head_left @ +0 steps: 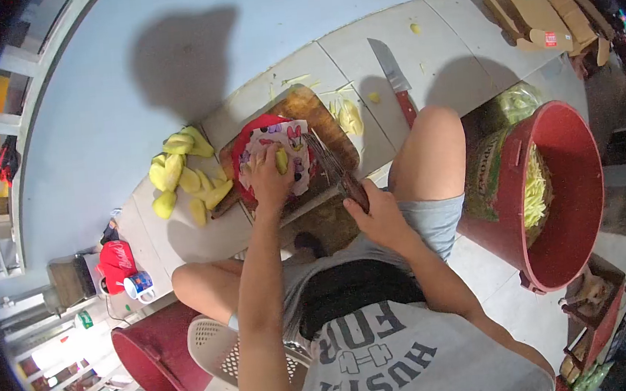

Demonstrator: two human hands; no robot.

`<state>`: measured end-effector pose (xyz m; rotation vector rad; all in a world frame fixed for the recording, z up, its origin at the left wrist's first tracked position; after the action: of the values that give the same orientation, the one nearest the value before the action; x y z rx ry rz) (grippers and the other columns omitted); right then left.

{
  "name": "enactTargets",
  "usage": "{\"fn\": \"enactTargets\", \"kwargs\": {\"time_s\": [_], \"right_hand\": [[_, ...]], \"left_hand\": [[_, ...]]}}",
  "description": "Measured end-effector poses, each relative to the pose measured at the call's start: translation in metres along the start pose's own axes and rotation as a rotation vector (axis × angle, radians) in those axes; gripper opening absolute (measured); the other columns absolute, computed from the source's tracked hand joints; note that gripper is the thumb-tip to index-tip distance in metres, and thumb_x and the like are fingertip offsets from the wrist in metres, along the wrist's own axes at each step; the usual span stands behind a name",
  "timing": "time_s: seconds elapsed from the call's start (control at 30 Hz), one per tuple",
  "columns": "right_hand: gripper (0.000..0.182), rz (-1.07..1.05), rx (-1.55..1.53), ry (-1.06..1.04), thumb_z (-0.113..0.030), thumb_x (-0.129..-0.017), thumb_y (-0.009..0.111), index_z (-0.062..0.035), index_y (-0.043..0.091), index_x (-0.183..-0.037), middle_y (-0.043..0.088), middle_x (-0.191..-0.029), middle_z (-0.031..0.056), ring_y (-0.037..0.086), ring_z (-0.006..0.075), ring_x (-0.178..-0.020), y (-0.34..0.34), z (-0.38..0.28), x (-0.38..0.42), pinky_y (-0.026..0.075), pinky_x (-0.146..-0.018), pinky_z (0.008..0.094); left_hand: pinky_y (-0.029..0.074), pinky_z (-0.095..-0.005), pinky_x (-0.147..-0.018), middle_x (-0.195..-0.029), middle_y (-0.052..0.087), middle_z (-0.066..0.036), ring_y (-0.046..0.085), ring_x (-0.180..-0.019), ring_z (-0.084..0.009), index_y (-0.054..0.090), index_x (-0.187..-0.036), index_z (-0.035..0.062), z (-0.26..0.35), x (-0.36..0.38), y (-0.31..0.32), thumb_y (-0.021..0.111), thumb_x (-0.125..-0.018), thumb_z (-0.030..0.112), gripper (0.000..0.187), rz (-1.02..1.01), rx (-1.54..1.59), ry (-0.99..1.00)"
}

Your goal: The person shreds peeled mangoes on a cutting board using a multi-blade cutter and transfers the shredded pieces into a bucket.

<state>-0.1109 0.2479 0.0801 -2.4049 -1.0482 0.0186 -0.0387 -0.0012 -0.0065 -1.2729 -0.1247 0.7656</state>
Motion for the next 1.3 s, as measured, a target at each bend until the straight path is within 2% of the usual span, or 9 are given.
{"fn": "enactTargets", "kwargs": {"time_s": [0.1, 0.17, 0.3, 0.47, 0.77, 0.97, 1.17, 1.23, 1.3], "right_hand": [[0.037, -0.039, 0.028, 0.001, -0.028, -0.092, 0.064, 0.0025, 0.051, -0.108, 0.065, -0.082, 0.0292, 0.064, 0.0506, -0.081, 0.003, 0.002, -0.002, 0.049, -0.07, 0.0563], [0.038, -0.048, 0.03, -0.008, -0.028, -0.092, 0.064, 0.0026, 0.051, -0.109, 0.065, -0.082, 0.0298, 0.064, 0.0511, -0.081, 0.008, 0.006, -0.004, 0.049, -0.07, 0.057], [0.036, 0.028, 0.074, -0.13, -0.027, -0.094, 0.062, 0.0025, 0.048, -0.109, 0.064, -0.08, 0.0305, 0.064, 0.0508, -0.079, 0.018, 0.001, -0.015, 0.05, -0.069, 0.0581], [0.034, -0.029, 0.232, -0.132, -0.028, -0.097, 0.057, 0.0024, 0.047, -0.106, 0.065, -0.08, 0.0293, 0.065, 0.0482, -0.078, 0.022, -0.019, -0.034, 0.053, -0.068, 0.056], [0.029, -0.099, 0.402, -0.112, -0.025, -0.096, 0.058, -0.0006, 0.044, -0.104, 0.064, -0.078, 0.0248, 0.066, 0.0455, -0.072, 0.059, -0.017, -0.057, 0.053, -0.063, 0.0548], [0.029, -0.075, 0.385, -0.138, -0.024, -0.095, 0.058, 0.0002, 0.045, -0.104, 0.065, -0.078, 0.0235, 0.067, 0.0446, -0.072, 0.067, -0.019, -0.063, 0.055, -0.065, 0.0537], [0.021, -0.135, 0.526, -0.173, -0.015, -0.095, 0.047, 0.0011, 0.049, -0.108, 0.068, -0.084, 0.0228, 0.072, 0.0382, -0.076, 0.068, -0.045, -0.055, 0.059, -0.061, 0.0495], [0.031, -0.161, 0.545, -0.208, -0.025, -0.094, 0.058, 0.0004, 0.047, -0.108, 0.066, -0.081, 0.0204, 0.07, 0.0378, -0.071, 0.068, -0.056, -0.053, 0.058, -0.06, 0.0473], [0.03, -0.151, 0.536, -0.21, -0.025, -0.095, 0.058, 0.0004, 0.048, -0.108, 0.066, -0.081, 0.0202, 0.071, 0.0375, -0.071, 0.071, -0.057, -0.056, 0.058, -0.06, 0.0472]], "left_hand": [[0.037, -0.0557, -0.098, -0.122, 0.062, -0.012, 0.055, -0.12, -0.0328, 0.063, -0.119, 0.0147, -0.004, -0.003, 0.01, 0.071, -0.083, 0.036, 0.043, -0.022, 0.043, -0.13], [0.037, -0.0541, -0.101, -0.124, 0.061, -0.013, 0.054, -0.121, -0.0336, 0.062, -0.12, 0.0136, 0.016, -0.006, 0.005, 0.071, -0.083, 0.035, 0.044, 0.045, -0.152, -0.248], [0.037, -0.0519, -0.104, -0.126, 0.059, -0.017, 0.052, -0.123, -0.0361, 0.06, -0.123, 0.0128, 0.026, -0.009, -0.01, 0.07, -0.084, 0.033, 0.045, 0.005, -0.123, -0.283], [0.037, -0.0525, -0.106, -0.127, 0.056, -0.023, 0.05, -0.123, -0.0417, 0.06, -0.126, 0.0124, -0.002, -0.002, -0.047, 0.077, -0.075, 0.021, 0.054, 0.034, 0.243, -0.047], [0.047, -0.0453, -0.097, -0.123, 0.06, -0.016, 0.056, -0.113, -0.0375, 0.067, -0.115, 0.0086, -0.013, 0.003, -0.07, 0.075, -0.067, 0.0, 0.049, -0.211, 0.108, 0.159], [0.047, -0.0447, -0.096, -0.119, 0.062, -0.019, 0.056, -0.114, -0.0381, 0.065, -0.114, 0.0058, -0.011, -0.005, -0.07, 0.075, -0.067, 0.002, 0.048, -0.266, 0.028, 0.185], [0.044, -0.0483, -0.099, -0.117, 0.062, -0.021, 0.053, -0.114, -0.0408, 0.064, -0.114, 0.0043, -0.023, -0.003, -0.057, 0.072, -0.07, 0.004, 0.045, -0.342, -0.038, 0.169], [0.044, -0.0495, -0.099, -0.117, 0.062, -0.021, 0.053, -0.114, -0.0414, 0.064, -0.112, 0.0035, -0.023, -0.007, -0.057, 0.071, -0.07, 0.004, 0.042, -0.34, -0.005, 0.206], [0.043, -0.0507, -0.099, -0.116, 0.062, -0.021, 0.053, -0.113, -0.042, 0.065, -0.11, 0.0027, -0.023, -0.01, -0.058, 0.07, -0.07, 0.004, 0.039, -0.332, 0.026, 0.245]]}}
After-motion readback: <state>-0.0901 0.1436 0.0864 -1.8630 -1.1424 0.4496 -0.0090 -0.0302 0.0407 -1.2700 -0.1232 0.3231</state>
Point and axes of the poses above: each hand's wrist, its own x-axis away from the middle knuckle, its own y-axis out of the palm, z = x × y, the point moved 1 cm from there along -x, towards the middle knuckle
